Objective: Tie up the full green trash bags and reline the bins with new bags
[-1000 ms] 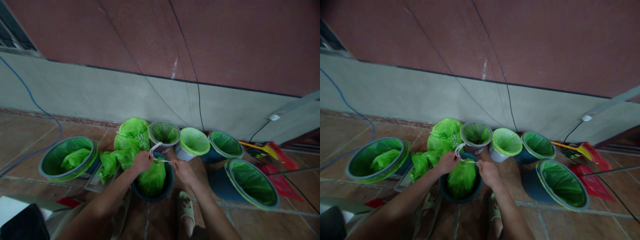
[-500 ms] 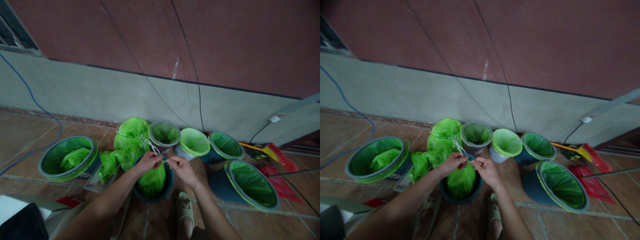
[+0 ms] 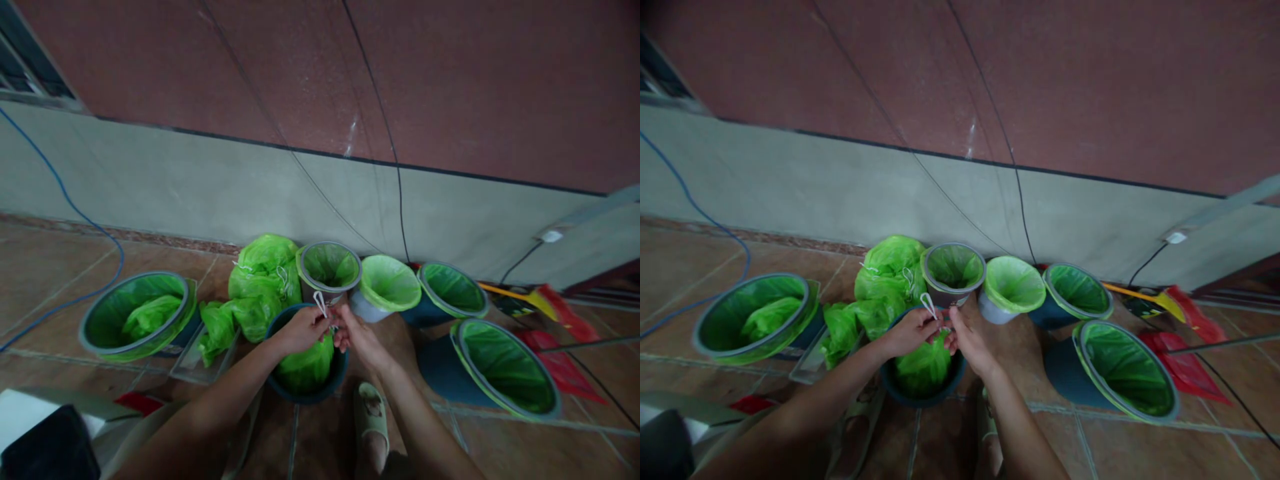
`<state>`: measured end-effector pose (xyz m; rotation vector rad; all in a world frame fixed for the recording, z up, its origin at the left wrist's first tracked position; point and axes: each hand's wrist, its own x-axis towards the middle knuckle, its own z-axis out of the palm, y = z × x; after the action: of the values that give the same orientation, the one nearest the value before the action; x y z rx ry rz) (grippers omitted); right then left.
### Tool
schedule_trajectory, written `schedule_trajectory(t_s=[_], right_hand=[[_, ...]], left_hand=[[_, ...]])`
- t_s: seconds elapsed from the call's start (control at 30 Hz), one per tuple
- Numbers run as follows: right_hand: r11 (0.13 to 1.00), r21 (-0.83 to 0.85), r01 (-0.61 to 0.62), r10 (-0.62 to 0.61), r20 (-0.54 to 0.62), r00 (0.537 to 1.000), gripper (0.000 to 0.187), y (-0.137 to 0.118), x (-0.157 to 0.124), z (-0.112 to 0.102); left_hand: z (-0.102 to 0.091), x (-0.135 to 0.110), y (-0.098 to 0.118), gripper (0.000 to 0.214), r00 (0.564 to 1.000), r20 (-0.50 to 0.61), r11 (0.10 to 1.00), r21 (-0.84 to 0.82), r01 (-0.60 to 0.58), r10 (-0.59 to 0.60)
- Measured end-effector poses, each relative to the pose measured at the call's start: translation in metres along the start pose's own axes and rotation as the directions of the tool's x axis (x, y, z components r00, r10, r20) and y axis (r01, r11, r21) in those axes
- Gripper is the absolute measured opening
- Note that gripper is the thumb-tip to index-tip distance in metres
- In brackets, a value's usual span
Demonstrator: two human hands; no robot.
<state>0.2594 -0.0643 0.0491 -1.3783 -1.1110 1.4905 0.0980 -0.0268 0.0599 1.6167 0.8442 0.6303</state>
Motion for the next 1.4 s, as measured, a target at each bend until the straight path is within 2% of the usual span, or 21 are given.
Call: schedule_trajectory(t_s=[0.1,0.2,0.3,0.37,0.47,0.57,0.63,0.73,0.83,0.9,1.0,1.1,1.2,1.3,1.4], right_hand=[[0.98,-0.18,0.079,-0.082,-0.009,0.997,0.04,0.006,0.005,-0.003],[0.932,-0.327,0.159,-0.169,-0.002,0.986,0.029,0.003,0.004,-0.007],[0.938,-0.321,0.129,-0.133,0.012,0.991,0.03,-0.005,-0.001,-0.008],[0.965,-0.252,0.08,-0.075,0.027,0.997,0.031,-0.009,-0.005,-0.006],[0.977,-0.211,0.023,-0.01,0.063,0.998,0.031,-0.007,-0.007,-0.004],[0.963,-0.268,0.008,0.022,0.107,0.994,0.03,-0.001,-0.005,-0.006],[0.951,-0.31,0.015,0.02,0.108,0.994,0.03,0.004,-0.002,-0.01],[0.933,-0.359,0.035,-0.024,0.033,0.999,0.03,0.01,0.002,-0.014],[0.929,-0.357,0.096,-0.127,-0.063,0.99,0.027,0.011,0.006,-0.015],[0.949,-0.299,0.096,-0.128,-0.087,0.988,0.03,0.009,0.007,-0.012],[0.985,-0.166,0.041,-0.048,-0.039,0.998,0.036,0.003,0.005,-0.005],[0.999,-0.049,-0.002,0.003,0.02,1.0,0.038,-0.002,0.001,-0.002],[0.999,0.026,-0.044,0.043,0.024,0.999,0.04,-0.005,-0.003,-0.003],[0.999,0.031,-0.038,0.038,-0.002,0.999,0.039,-0.004,-0.002,-0.004],[0.996,-0.093,0.0,-0.003,-0.028,1.0,0.033,-0.003,0.0,-0.003]], left_hand=[[0.001,0.002,-0.002,0.019,0.998,-0.055,0.997,-0.066,0.037,-0.04],[0.0,0.004,-0.004,0.014,0.975,-0.123,0.968,-0.192,0.16,-0.185],[-0.002,0.003,-0.003,0.014,0.944,-0.118,0.898,-0.363,0.249,-0.31],[-0.003,0.003,-0.003,0.016,0.935,-0.11,0.856,-0.449,0.256,-0.337],[-0.006,0.003,-0.002,0.013,0.947,-0.142,0.885,-0.417,0.206,-0.287],[-0.009,0.003,-0.003,0.005,0.972,-0.17,0.974,-0.185,0.13,-0.162],[-0.011,0.003,-0.002,0.006,0.982,-0.175,0.997,0.018,0.075,-0.071],[-0.012,0.001,-0.002,0.015,0.981,-0.19,0.973,0.232,-0.002,0.047],[-0.009,0.0,-0.002,0.025,0.963,-0.216,0.948,0.306,-0.089,0.16],[-0.004,-0.001,-0.002,0.028,0.945,-0.241,0.934,0.329,-0.137,0.223],[0.005,-0.001,-0.005,0.025,0.926,-0.29,0.942,0.297,-0.153,0.242],[0.012,-0.001,-0.01,0.022,0.925,-0.328,0.971,0.204,-0.127,0.19],[0.013,0.001,-0.015,0.017,0.934,-0.336,0.992,0.087,-0.095,0.119],[0.009,0.004,-0.016,0.008,0.944,-0.32,0.997,0.044,-0.069,0.08],[0.006,0.005,-0.013,0.004,0.95,-0.307,0.998,0.037,-0.043,0.052]])
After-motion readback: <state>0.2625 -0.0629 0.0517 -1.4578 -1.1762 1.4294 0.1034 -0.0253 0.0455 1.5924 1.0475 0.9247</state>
